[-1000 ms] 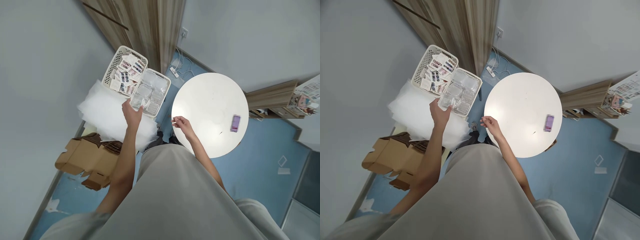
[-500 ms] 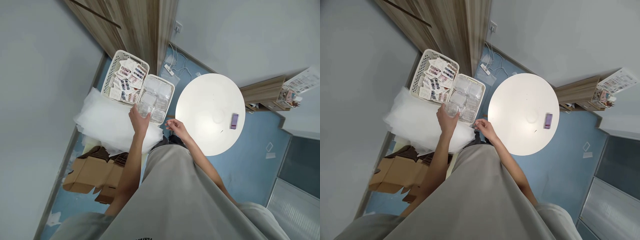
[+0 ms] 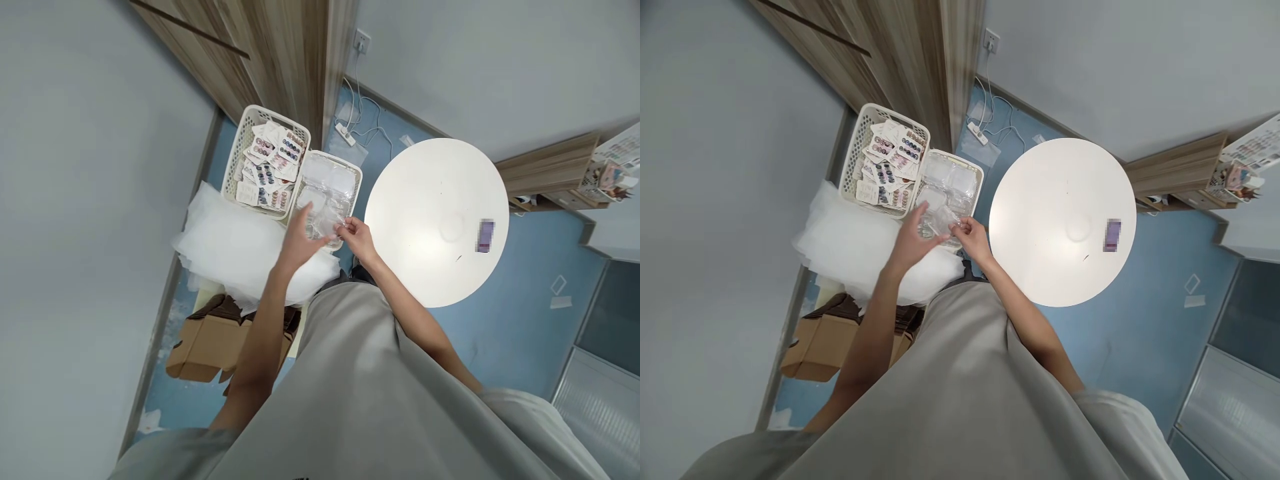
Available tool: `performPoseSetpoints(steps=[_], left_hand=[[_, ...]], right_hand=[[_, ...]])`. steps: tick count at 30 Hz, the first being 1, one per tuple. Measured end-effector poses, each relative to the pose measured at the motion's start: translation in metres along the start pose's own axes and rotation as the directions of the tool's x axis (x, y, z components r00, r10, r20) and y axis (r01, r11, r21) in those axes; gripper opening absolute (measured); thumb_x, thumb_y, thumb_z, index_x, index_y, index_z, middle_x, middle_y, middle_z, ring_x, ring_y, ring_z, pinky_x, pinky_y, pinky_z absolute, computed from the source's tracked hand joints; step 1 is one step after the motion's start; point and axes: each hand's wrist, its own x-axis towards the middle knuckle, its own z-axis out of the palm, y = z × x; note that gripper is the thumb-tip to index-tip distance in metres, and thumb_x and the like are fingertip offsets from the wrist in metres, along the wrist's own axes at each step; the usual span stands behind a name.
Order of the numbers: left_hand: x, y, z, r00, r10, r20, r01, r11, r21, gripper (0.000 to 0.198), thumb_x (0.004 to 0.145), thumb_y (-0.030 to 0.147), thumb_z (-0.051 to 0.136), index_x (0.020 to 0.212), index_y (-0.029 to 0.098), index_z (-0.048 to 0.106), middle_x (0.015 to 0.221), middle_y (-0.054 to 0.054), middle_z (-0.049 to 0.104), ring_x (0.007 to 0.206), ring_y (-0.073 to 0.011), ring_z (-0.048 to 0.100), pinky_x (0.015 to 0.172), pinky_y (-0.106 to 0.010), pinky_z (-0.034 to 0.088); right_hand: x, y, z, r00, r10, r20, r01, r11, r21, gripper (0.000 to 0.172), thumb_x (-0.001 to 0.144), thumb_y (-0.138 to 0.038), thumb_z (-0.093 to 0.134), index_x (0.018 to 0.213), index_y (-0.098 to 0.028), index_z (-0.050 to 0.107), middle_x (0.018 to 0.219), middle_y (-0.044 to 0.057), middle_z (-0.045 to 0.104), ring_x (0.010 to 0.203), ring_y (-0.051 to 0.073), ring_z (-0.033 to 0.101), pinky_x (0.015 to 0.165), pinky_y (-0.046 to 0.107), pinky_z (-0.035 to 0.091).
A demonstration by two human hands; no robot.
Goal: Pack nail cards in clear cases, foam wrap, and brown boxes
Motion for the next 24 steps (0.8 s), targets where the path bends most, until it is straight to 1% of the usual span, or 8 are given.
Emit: performPoseSetpoints(steps=[2, 5, 7, 10, 16, 22, 23, 24], left_hand=[[0.023, -0.019, -0.026, 0.986, -0.106, -0.131, 0.101, 0.994, -0.038, 0.089, 0.092, 0.06, 0.087, 0.165, 0.025, 0.051, 0.169, -0.021, 0.054, 0.157, -0.0386, 0.053, 0.128, -0.052, 0.047], [0.067, -0.052, -0.059, 0.888, -0.258, -0.381, 0.286, 0.958, 0.019, 0.076, 0.092, 0.053, 0.088, 0.153, 0.017, 0.059, 0.16, -0.025, 0.059, 0.147, -0.0397, 0.062, 0.126, -0.053, 0.049], [0.097, -0.07, -0.072, 0.844, -0.306, -0.441, 0.362, 0.931, 0.047, 0.068, 0.09, 0.045, 0.089, 0.144, 0.016, 0.062, 0.154, -0.025, 0.062, 0.142, -0.0402, 0.065, 0.128, -0.056, 0.047], [0.128, -0.084, -0.075, 0.813, -0.348, -0.467, 0.439, 0.893, 0.101, 0.059, 0.085, 0.035, 0.092, 0.132, 0.013, 0.065, 0.143, -0.024, 0.065, 0.143, -0.0422, 0.062, 0.131, -0.058, 0.043], [0.147, -0.074, -0.064, 0.759, -0.425, -0.493, 0.554, 0.82, 0.146, 0.057, 0.09, 0.031, 0.087, 0.137, 0.013, 0.06, 0.147, -0.021, 0.066, 0.146, -0.0375, 0.06, 0.131, -0.058, 0.042], [0.148, -0.059, -0.07, 0.697, -0.466, -0.545, 0.615, 0.779, 0.12, 0.029, 0.094, 0.016, 0.083, 0.115, 0.011, 0.064, 0.115, -0.009, 0.078, 0.117, -0.0235, 0.073, 0.119, -0.041, 0.052], [0.147, -0.057, -0.072, 0.714, -0.445, -0.54, 0.596, 0.792, 0.136, 0.02, 0.096, 0.014, 0.08, 0.108, 0.011, 0.064, 0.105, -0.005, 0.077, 0.111, -0.0218, 0.073, 0.116, -0.041, 0.054], [0.145, -0.054, -0.074, 0.772, -0.391, -0.501, 0.525, 0.836, 0.157, 0.013, 0.099, 0.012, 0.075, 0.103, 0.011, 0.063, 0.094, -0.002, 0.074, 0.104, -0.0205, 0.072, 0.113, -0.041, 0.056]], right_hand=[[-0.003, -0.003, -0.004, 1.0, -0.005, -0.02, 0.005, 1.0, 0.011, 0.058, 0.075, -0.071, 0.089, 0.1, -0.024, 0.068, 0.088, 0.001, 0.075, 0.084, 0.019, 0.071, 0.081, 0.034, 0.058], [-0.011, -0.006, -0.012, 0.999, 0.003, -0.054, -0.001, 0.999, 0.037, 0.057, 0.075, -0.07, 0.089, 0.1, -0.023, 0.07, 0.089, 0.001, 0.076, 0.083, 0.018, 0.07, 0.081, 0.034, 0.058], [-0.017, -0.008, -0.017, 0.997, 0.016, -0.075, -0.012, 0.999, 0.047, 0.056, 0.074, -0.07, 0.09, 0.099, -0.023, 0.071, 0.089, 0.002, 0.076, 0.083, 0.018, 0.069, 0.081, 0.033, 0.057], [-0.026, -0.01, -0.022, 0.995, 0.025, -0.098, -0.021, 0.999, 0.044, 0.057, 0.072, -0.071, 0.09, 0.098, -0.023, 0.072, 0.09, 0.002, 0.076, 0.085, 0.019, 0.069, 0.081, 0.034, 0.057], [-0.041, -0.018, -0.033, 0.992, 0.021, -0.125, -0.015, 0.999, 0.047, 0.058, 0.075, -0.073, 0.089, 0.101, -0.024, 0.072, 0.095, 0.004, 0.079, 0.091, 0.022, 0.071, 0.086, 0.037, 0.058], [-0.053, -0.014, -0.045, 0.99, 0.014, -0.141, -0.002, 0.996, 0.088, 0.054, 0.077, -0.07, 0.089, 0.099, -0.024, 0.072, 0.093, 0.004, 0.077, 0.089, 0.021, 0.07, 0.087, 0.038, 0.057], [-0.055, -0.013, -0.048, 0.99, 0.011, -0.14, 0.002, 0.995, 0.095, 0.054, 0.077, -0.07, 0.089, 0.099, -0.024, 0.072, 0.094, 0.004, 0.077, 0.089, 0.021, 0.069, 0.087, 0.037, 0.057], [-0.056, -0.013, -0.05, 0.99, 0.008, -0.139, 0.006, 0.995, 0.101, 0.054, 0.077, -0.07, 0.089, 0.099, -0.024, 0.072, 0.094, 0.003, 0.077, 0.089, 0.02, 0.069, 0.087, 0.037, 0.057]])
